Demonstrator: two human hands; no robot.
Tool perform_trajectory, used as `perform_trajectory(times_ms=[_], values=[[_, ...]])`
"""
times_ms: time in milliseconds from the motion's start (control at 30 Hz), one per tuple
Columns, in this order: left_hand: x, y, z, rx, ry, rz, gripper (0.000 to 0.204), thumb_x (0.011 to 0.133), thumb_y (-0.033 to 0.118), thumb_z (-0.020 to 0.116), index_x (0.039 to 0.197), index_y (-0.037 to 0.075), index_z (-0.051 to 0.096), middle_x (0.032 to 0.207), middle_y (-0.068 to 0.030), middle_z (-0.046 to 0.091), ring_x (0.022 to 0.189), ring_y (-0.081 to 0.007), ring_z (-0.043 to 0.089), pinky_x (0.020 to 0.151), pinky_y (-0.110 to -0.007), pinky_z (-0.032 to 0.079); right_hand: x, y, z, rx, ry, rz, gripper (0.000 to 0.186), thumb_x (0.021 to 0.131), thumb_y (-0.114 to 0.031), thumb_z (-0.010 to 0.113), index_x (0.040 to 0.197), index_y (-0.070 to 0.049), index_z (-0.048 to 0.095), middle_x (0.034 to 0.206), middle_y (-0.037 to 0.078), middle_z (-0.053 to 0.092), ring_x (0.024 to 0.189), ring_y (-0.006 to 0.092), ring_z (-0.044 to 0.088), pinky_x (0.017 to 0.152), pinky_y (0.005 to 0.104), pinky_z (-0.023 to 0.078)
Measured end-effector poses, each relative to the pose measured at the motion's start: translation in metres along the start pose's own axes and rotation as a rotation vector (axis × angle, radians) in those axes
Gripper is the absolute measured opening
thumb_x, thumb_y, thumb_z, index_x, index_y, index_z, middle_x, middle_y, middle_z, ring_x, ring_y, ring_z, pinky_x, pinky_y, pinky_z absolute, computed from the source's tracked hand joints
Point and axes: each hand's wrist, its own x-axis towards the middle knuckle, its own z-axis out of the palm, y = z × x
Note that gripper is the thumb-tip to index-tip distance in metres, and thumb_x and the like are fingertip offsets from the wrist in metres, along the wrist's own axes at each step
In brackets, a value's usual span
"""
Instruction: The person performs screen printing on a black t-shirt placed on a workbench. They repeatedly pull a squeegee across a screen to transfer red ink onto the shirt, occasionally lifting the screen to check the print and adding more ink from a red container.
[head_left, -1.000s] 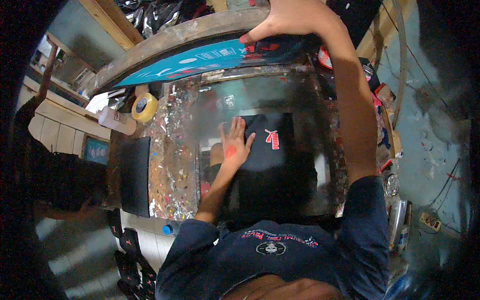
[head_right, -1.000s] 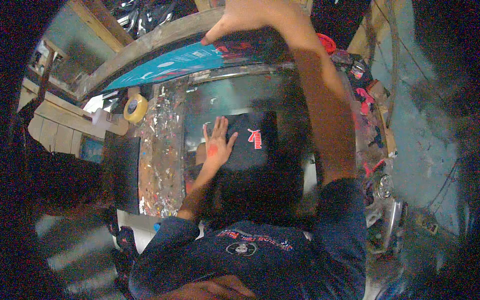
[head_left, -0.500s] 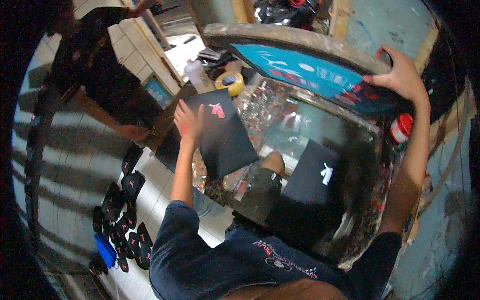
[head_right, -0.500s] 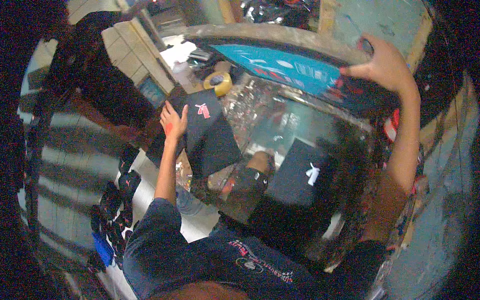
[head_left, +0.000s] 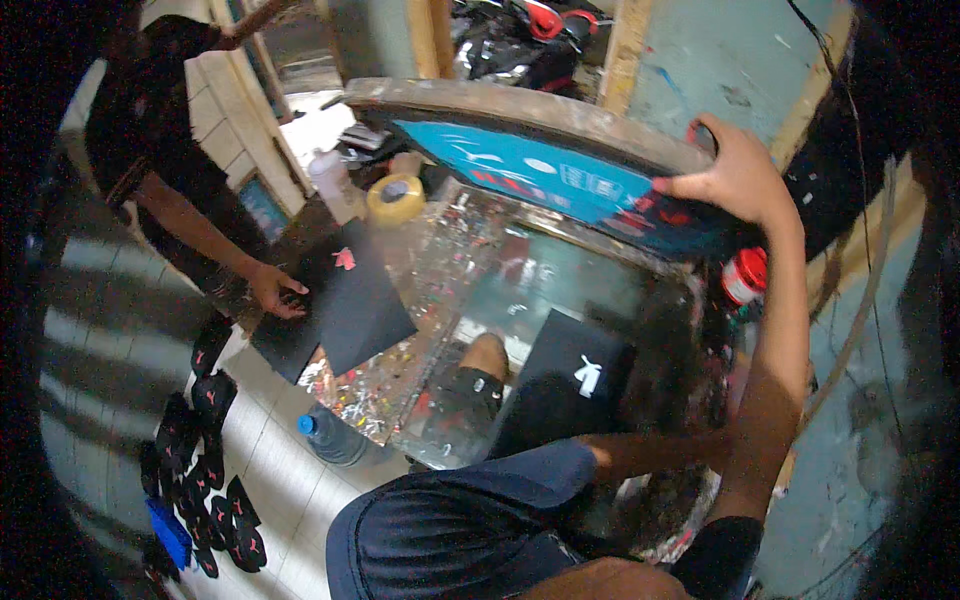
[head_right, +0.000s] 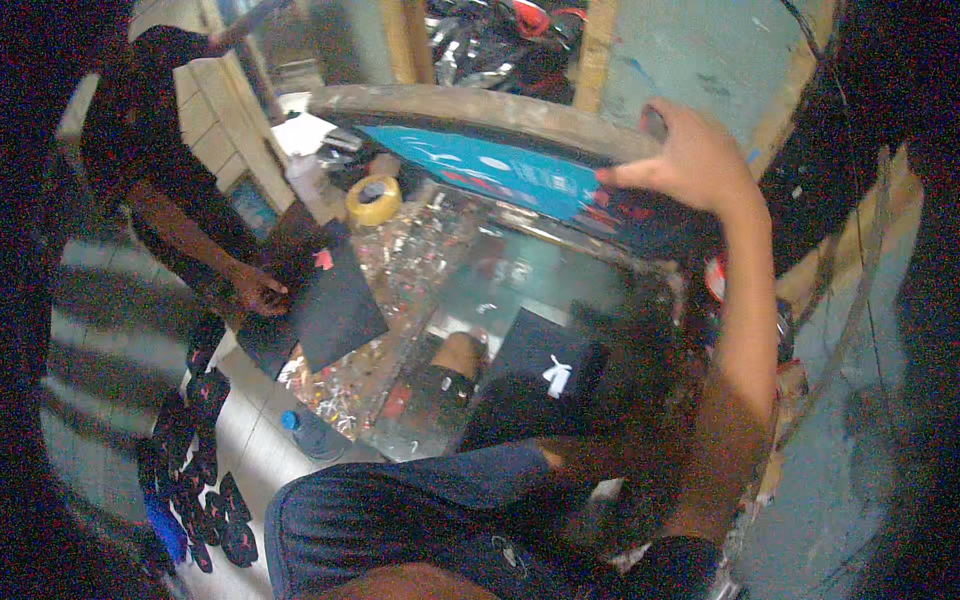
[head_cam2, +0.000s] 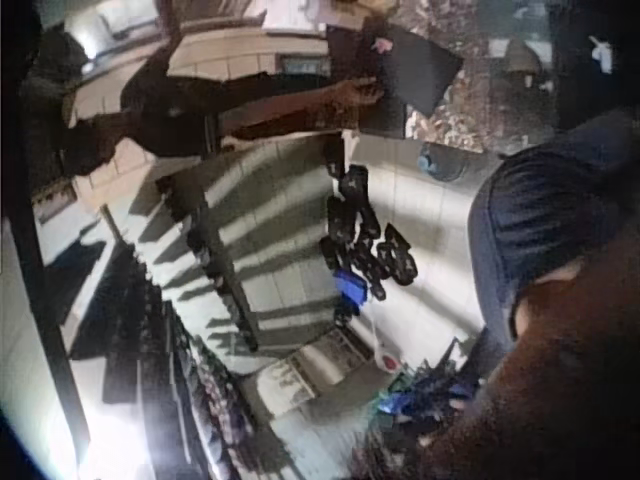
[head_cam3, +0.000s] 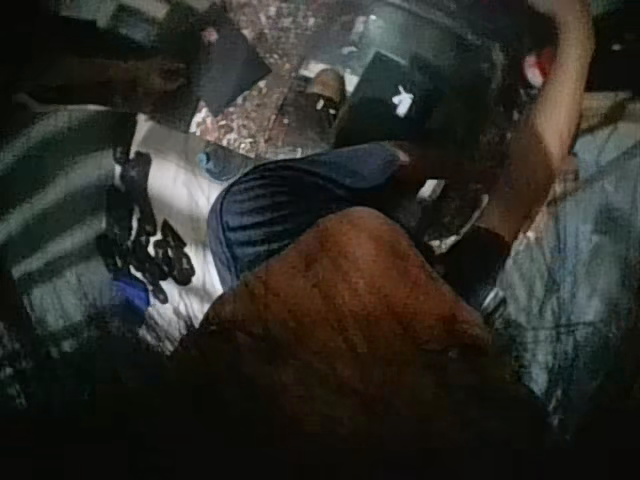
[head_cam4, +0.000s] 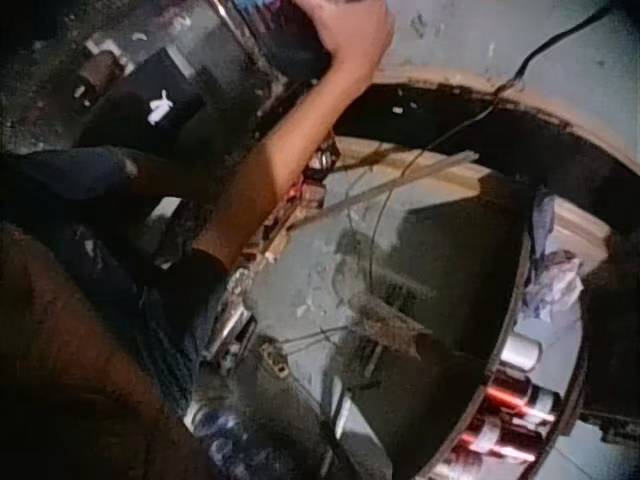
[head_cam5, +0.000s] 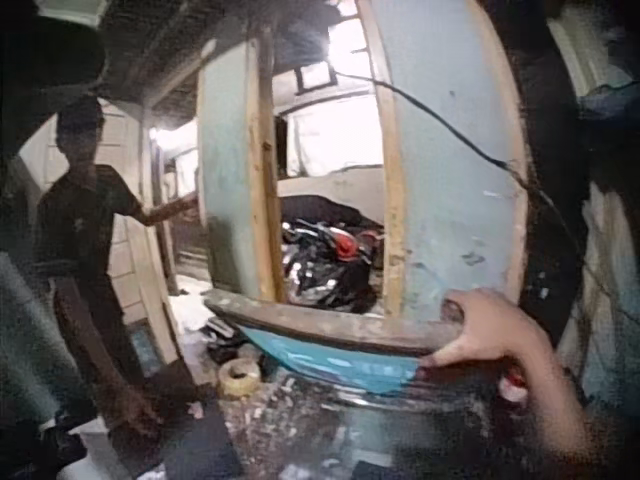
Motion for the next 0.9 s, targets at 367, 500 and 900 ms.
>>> perform_trajectory(times_ms=[367, 500, 900], values=[[-0.181, -0.039, -0.143, 0.338, 0.216, -0.148, 0.017, 0.085, 0.026, 0.072, 0.078, 0.011, 0.066, 0.081, -0.0105, 0.064, 0.074, -0.0286, 0.063, 0.074, -0.047, 0.048, 0.007, 0.021, 0.000, 0.108, 0.002, -0.104, 0.083, 0.060, -0.062, 0.087, 0.100, 0.010, 0.073, 0.101, 0.030, 0.073, 0.093, 0.0410, 0.072, 0.082, 0.0451, 0.056], [-0.234, -0.032, -0.201, 0.109, 0.184, -0.487, 0.076, 0.079, 0.041, 0.085, 0.136, 0.001, 0.056, 0.124, -0.0213, 0.064, 0.113, -0.0384, 0.062, 0.100, -0.049, 0.047, 0.013, 0.021, -0.004, 0.061, -0.004, -0.046, 0.085, 0.059, -0.063, 0.088, 0.102, 0.010, 0.073, 0.105, 0.030, 0.073, 0.095, 0.0401, 0.073, 0.084, 0.0443, 0.056], [-0.249, -0.069, -0.197, 0.069, -0.193, -0.341, 0.122, 0.064, 0.058, 0.090, 0.160, 0.010, 0.032, 0.170, -0.0171, 0.024, 0.158, -0.0339, 0.020, 0.128, -0.054, 0.019, 0.025, 0.025, -0.005, 0.010, 0.015, -0.039, 0.097, 0.058, -0.068, 0.088, 0.113, 0.010, 0.072, 0.114, 0.030, 0.072, 0.105, 0.0387, 0.071, 0.093, 0.0419, 0.054]])
